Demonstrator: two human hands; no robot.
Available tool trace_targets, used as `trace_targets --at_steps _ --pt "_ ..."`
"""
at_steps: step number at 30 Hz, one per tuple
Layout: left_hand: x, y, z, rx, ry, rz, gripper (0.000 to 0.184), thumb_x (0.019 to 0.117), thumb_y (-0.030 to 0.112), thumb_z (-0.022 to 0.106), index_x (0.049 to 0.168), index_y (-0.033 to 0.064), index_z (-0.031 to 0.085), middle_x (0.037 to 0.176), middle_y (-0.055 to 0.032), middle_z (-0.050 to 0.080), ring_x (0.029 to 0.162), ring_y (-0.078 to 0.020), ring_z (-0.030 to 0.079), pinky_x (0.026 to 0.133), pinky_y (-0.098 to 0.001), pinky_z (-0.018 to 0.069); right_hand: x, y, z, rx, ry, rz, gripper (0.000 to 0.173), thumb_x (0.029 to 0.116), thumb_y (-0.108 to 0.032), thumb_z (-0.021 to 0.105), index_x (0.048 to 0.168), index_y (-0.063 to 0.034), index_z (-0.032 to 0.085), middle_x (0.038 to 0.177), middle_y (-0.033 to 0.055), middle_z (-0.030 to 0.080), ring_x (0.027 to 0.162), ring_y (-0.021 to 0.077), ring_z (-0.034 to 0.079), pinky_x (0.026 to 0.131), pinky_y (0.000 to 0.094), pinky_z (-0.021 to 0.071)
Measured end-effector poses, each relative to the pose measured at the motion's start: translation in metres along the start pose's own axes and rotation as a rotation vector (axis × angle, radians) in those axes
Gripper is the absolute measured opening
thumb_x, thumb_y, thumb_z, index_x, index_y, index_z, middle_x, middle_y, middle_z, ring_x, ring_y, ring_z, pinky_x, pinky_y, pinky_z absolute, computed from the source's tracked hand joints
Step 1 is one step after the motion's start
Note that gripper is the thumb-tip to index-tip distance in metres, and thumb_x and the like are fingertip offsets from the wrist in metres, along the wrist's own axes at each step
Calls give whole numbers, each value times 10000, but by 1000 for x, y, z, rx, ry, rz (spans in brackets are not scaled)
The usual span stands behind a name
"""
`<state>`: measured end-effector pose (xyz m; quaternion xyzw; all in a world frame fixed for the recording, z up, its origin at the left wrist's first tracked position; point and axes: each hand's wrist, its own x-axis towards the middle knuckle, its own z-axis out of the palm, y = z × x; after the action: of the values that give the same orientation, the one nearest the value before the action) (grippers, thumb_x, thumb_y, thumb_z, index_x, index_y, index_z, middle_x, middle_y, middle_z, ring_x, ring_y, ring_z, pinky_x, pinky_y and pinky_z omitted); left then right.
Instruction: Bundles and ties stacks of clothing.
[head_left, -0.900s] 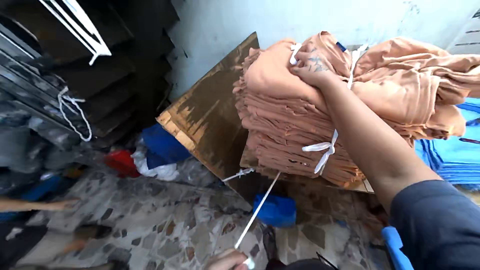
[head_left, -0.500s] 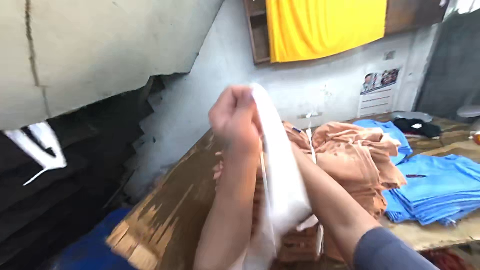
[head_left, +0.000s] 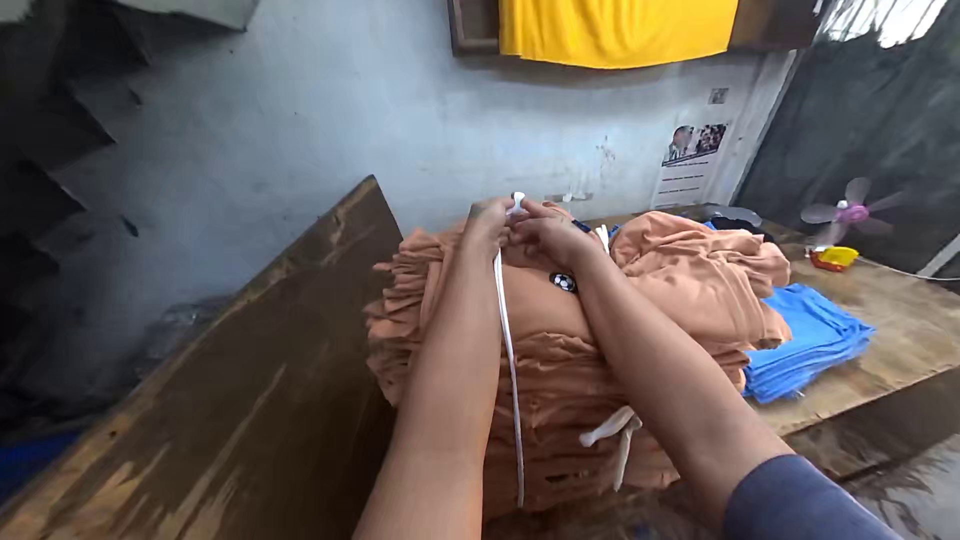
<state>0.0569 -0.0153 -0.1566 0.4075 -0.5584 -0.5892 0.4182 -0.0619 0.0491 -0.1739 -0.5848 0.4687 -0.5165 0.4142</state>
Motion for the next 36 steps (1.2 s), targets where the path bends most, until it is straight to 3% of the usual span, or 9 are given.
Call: trace_targets --at_steps 4,8,12,19,23,26,29,31,36 --pt "-15 0 -1 118 -8 74 402 997 471 553 822 120 641 615 11 520 456 -81 370 441 -268 322 1 0 9 -260 96 -25 338 1074 -157 506 1403 -82 531 914 75 685 662 120 621 568 286 516" --pt "-18 -3 -6 261 49 198 518 1011 549 531 765 99 603 633 -6 483 499 -118 415 484 -317 379 -4 -10 18 -786 276 -76 257 1038 -246 581 1082 -13 680 1032 185 689 996 315 662 919 537 506" --pt "-18 2 -12 426 201 305 361 993 358 577 1062 19 684 1005 -206 697 966 -360 674 848 -605 510 -53 -12 30 -814 358 -214 348 1065 -321 502 995 -62 724 899 108 693 897 247 671 851 525 531" --pt "-1 19 -11 -107 4 428 382 1049 410 541 1182 68 643 823 -34 620 602 -108 573 539 -269 496 -246 -44 124 -771 -141 -826 345 986 -169 514 655 -76 532 580 58 522 563 166 552 543 287 459" --pt "-104 -26 -26 -113 -236 969 592 1116 425 265 1191 -24 643 1018 -53 705 939 -106 678 850 -318 572 -255 -75 112 -567 -21 -693 355 1044 -211 509 742 -39 582 652 21 567 626 51 565 590 196 480" --pt "-196 -111 -33 85 -6 1264 527 1107 414 349 849 41 619 758 -49 635 768 -68 636 735 -241 537 -223 -95 79 -476 -66 -369 296 1050 -187 479 845 -87 667 689 -124 570 633 -97 510 601 101 439" --pt "-209 -123 -45 -140 -32 1159 425 1081 447 450 783 178 589 627 134 509 617 92 521 611 -124 456 -176 -76 69 -707 -102 -337 247 1078 -185 465 1134 -49 664 823 -1 634 710 44 595 672 237 524" --pt "-207 -121 -45 -269 -104 1088 409 1068 465 464 736 237 533 590 170 425 565 103 447 565 -109 391 -142 -56 68 -980 -6 -503 279 1023 -115 530 1255 -86 681 1113 91 687 1017 190 655 902 400 549" --pt "-180 -124 -52 -356 -163 954 417 1039 373 498 634 273 503 555 178 416 530 59 433 539 -149 376 -69 5 48 -1206 -129 -289 439 1050 -143 425 1439 -226 612 1616 230 358 1522 420 275 1188 664 211"
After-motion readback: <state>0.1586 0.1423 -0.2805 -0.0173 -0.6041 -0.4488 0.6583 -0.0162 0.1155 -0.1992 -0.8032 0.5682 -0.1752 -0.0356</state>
